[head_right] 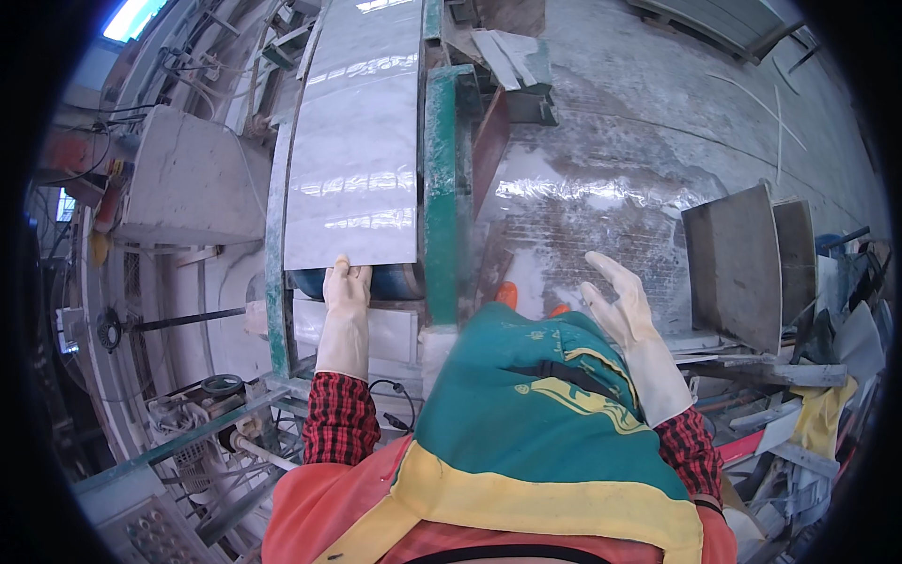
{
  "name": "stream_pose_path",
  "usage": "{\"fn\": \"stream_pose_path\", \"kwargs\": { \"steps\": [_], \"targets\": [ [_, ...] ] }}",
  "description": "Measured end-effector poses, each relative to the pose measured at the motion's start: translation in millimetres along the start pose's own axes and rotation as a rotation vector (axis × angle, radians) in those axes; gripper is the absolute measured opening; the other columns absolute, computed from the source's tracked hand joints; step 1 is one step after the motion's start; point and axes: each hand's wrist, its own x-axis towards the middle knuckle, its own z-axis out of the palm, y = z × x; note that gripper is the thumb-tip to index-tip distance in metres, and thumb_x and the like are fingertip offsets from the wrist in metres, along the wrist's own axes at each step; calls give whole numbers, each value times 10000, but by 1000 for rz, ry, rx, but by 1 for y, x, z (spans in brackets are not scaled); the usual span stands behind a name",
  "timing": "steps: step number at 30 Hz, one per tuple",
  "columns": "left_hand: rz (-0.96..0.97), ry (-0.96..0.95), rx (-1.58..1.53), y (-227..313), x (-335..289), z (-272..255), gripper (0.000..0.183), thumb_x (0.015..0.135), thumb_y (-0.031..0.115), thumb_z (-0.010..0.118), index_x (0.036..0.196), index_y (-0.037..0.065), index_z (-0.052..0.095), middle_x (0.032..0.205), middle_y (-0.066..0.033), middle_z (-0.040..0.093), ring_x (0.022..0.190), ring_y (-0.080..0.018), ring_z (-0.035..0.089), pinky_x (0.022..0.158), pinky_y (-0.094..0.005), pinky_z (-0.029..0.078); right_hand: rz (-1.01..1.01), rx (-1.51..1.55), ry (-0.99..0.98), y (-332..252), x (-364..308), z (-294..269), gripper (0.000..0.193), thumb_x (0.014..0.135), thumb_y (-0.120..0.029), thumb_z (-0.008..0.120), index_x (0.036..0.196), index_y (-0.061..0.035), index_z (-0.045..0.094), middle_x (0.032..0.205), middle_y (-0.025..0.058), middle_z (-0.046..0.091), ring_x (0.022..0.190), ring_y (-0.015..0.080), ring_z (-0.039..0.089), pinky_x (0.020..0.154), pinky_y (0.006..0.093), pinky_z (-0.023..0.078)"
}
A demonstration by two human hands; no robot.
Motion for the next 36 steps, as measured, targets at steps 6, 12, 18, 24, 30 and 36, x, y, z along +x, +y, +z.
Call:
{"fn": "stream_pose_path", "kwargs": {
  "steps": [6,12,18,24,30,36],
  "targets": [
    [3,-15,19,0,4,0,200,978,-3,474,1165,-40,411,1138,-205,557,1055,-343,632,955,-538,554,17,-12,12,0,0,0,464,827,-176,682,1259,-17,622,1303,202,612,1254,331,555,1076,374,415],
    [-2,10,29,-1,11,-2,199,988,9,464,1172,-42,407,1158,-205,554,1068,-346,627,971,-527,548,45,-1,15,-3,1,0,466,828,-178,674,1260,-13,621,1303,199,613,1258,327,551,1077,370,413],
    [-5,-11,38,4,0,11,276,997,14,430,1261,-35,368,1252,-216,510,1132,-365,592,998,-544,519,106,50,-29,0,2,2,474,843,-171,666,1296,-40,607,1338,177,594,1285,307,524,1097,366,383],
    [17,-9,-1,3,-1,16,309,982,4,449,1278,-25,368,1255,-215,515,1134,-378,588,985,-550,517,87,24,-59,-8,7,4,462,836,-154,669,1277,-27,617,1311,190,611,1262,312,548,1081,360,403],
    [29,-18,-11,5,5,15,327,966,-2,482,1272,-46,374,1251,-221,519,1131,-381,588,959,-559,531,37,7,-37,0,8,4,452,827,-142,676,1259,-17,626,1287,196,625,1235,323,573,1062,361,427],
    [25,-8,39,7,6,17,316,975,17,482,1260,-71,376,1262,-232,514,1152,-388,579,965,-555,530,46,1,-17,4,2,0,454,827,-158,678,1256,-18,628,1288,195,624,1233,325,574,1059,364,431]
  ]
}}
